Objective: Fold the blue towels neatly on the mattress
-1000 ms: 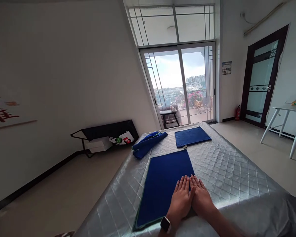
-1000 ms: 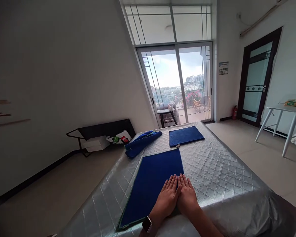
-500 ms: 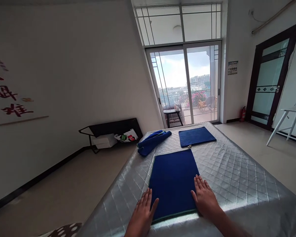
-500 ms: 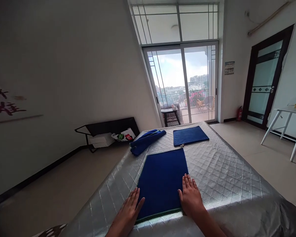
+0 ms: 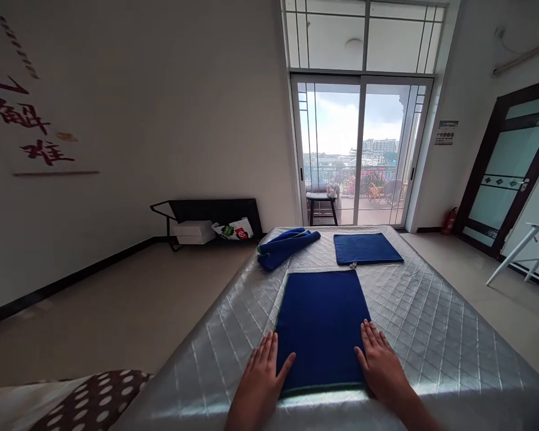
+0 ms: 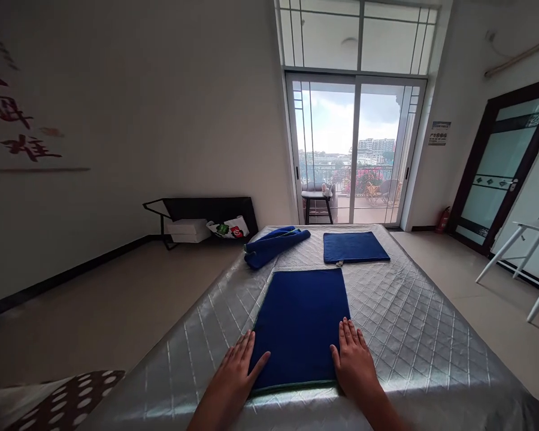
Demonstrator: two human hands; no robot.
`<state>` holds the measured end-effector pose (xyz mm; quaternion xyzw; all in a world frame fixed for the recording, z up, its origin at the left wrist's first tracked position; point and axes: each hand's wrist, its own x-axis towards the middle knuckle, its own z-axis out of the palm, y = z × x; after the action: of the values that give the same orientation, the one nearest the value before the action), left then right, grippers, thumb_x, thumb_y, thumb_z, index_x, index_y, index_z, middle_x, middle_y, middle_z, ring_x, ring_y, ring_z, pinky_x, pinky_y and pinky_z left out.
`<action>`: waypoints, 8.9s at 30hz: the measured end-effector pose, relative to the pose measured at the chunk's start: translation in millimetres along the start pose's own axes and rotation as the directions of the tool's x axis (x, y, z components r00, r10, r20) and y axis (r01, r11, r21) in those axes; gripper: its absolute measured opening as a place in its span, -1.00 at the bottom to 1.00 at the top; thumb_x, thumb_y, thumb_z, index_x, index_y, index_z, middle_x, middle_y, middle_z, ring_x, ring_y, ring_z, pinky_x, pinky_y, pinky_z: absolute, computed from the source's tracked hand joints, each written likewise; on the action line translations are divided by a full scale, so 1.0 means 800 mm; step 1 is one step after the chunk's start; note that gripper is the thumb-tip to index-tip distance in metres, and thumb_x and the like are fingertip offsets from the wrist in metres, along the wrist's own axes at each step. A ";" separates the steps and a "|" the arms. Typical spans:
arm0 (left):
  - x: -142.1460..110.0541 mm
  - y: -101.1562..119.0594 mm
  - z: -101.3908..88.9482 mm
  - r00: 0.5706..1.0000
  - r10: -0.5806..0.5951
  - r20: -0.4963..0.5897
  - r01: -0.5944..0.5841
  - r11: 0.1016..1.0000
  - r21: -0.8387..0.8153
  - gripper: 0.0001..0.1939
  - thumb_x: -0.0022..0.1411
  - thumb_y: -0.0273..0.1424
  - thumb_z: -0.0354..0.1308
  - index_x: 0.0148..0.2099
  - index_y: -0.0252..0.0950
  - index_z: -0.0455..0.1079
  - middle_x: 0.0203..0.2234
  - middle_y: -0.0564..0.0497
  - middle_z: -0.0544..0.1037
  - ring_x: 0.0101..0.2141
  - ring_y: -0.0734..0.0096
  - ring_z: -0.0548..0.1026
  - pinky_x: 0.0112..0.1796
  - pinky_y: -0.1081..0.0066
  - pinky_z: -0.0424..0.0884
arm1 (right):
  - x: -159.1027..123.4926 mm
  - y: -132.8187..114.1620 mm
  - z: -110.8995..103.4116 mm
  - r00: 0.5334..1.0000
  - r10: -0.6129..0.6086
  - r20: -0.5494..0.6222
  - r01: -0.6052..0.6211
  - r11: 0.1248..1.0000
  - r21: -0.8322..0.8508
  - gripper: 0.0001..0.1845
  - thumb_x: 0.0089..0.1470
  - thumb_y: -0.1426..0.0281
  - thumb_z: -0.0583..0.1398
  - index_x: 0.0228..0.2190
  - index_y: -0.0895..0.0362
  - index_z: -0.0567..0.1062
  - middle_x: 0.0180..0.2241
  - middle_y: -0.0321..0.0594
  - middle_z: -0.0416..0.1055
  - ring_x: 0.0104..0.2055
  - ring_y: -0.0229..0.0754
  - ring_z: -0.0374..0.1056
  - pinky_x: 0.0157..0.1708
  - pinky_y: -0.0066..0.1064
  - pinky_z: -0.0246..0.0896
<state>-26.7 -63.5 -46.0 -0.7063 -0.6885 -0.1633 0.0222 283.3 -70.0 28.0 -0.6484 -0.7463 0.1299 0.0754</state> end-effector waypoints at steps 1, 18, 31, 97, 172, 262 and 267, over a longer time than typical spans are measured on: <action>0.000 0.000 0.001 1.000 -0.001 -0.009 0.001 1.000 -0.005 -0.13 0.39 0.12 -0.27 0.43 -0.47 0.10 0.38 -0.23 0.17 0.37 0.08 0.13 0.32 0.06 0.14 | 0.000 0.000 0.000 1.000 -0.003 -0.004 0.003 1.000 0.003 -0.28 0.36 0.18 -0.13 0.39 0.29 0.02 0.44 -0.12 -0.20 0.48 -0.05 -0.22 0.43 -0.17 -0.27; -0.008 0.005 -0.032 0.996 -0.011 -0.088 0.006 0.998 -0.061 -0.27 0.45 0.03 -0.23 0.38 -0.39 0.23 0.32 -0.20 0.31 0.34 0.11 0.22 0.30 0.08 0.22 | -0.005 -0.012 -0.011 1.000 0.010 -0.002 -0.009 0.999 0.044 -0.29 0.35 0.21 -0.12 0.39 0.32 0.03 0.44 -0.08 -0.17 0.48 -0.04 -0.22 0.43 -0.16 -0.30; -0.002 0.042 -0.049 0.970 0.216 -0.114 -0.220 0.975 -0.026 -0.51 0.48 -0.14 -0.15 0.24 -0.16 0.42 0.18 -0.03 0.51 0.13 0.23 0.51 0.10 0.24 0.49 | -0.006 -0.018 -0.015 1.000 0.002 0.007 -0.002 0.998 0.056 -0.31 0.33 0.27 -0.11 0.38 0.34 0.05 0.43 -0.06 -0.14 0.48 -0.03 -0.20 0.43 -0.16 -0.30; 0.179 0.019 0.007 0.983 0.143 0.114 -0.140 0.989 -0.039 -0.21 0.43 0.05 -0.26 0.42 -0.44 0.14 0.38 -0.23 0.16 0.38 0.04 0.09 0.33 0.07 0.09 | 0.253 0.012 -0.040 0.998 0.052 -0.042 -0.055 0.995 -0.086 -0.26 0.37 0.20 -0.19 0.40 0.41 -0.03 0.45 0.02 -0.15 0.50 -0.11 -0.29 0.41 -0.27 -0.40; 0.261 0.023 0.003 0.990 0.050 0.133 -0.054 0.998 0.025 -0.23 0.44 -0.02 -0.30 0.42 -0.51 0.09 0.39 -0.31 0.12 0.40 0.07 0.05 0.33 0.06 0.01 | -0.034 0.030 -0.022 0.989 -0.092 -0.119 0.109 0.984 0.144 -0.53 0.35 0.24 -0.04 0.07 0.00 0.57 0.13 -0.10 0.47 0.18 -0.06 0.37 0.21 -0.21 0.26; -0.024 -0.035 -0.150 0.730 0.577 -0.365 -0.596 0.800 0.072 -0.73 0.40 -0.43 -0.02 -0.07 -0.14 0.52 -0.33 0.09 0.68 -0.34 0.40 0.66 -0.27 0.47 0.57 | -0.075 0.037 -0.071 0.589 -0.385 -0.711 0.591 0.805 0.053 -0.72 0.41 0.35 0.03 -0.07 0.01 0.53 -0.22 -0.21 0.61 -0.26 -0.21 0.58 -0.28 -0.41 0.55; -0.034 -0.021 -0.204 0.609 0.635 -0.474 -0.576 0.766 0.285 -0.77 0.45 -0.48 -0.04 -0.12 -0.19 0.44 -0.32 0.04 0.66 -0.30 0.41 0.62 -0.20 0.43 0.50 | -0.094 0.029 -0.095 0.521 -0.412 -0.748 0.619 0.786 -0.001 -0.70 0.40 0.43 0.04 0.04 -0.01 0.48 -0.14 -0.20 0.62 -0.20 -0.24 0.59 -0.26 -0.45 0.55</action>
<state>-75.7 -130.5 97.9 -0.8178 -0.3798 -0.3040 0.3076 337.9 -134.3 97.6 -0.3758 -0.7903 -0.0623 0.4799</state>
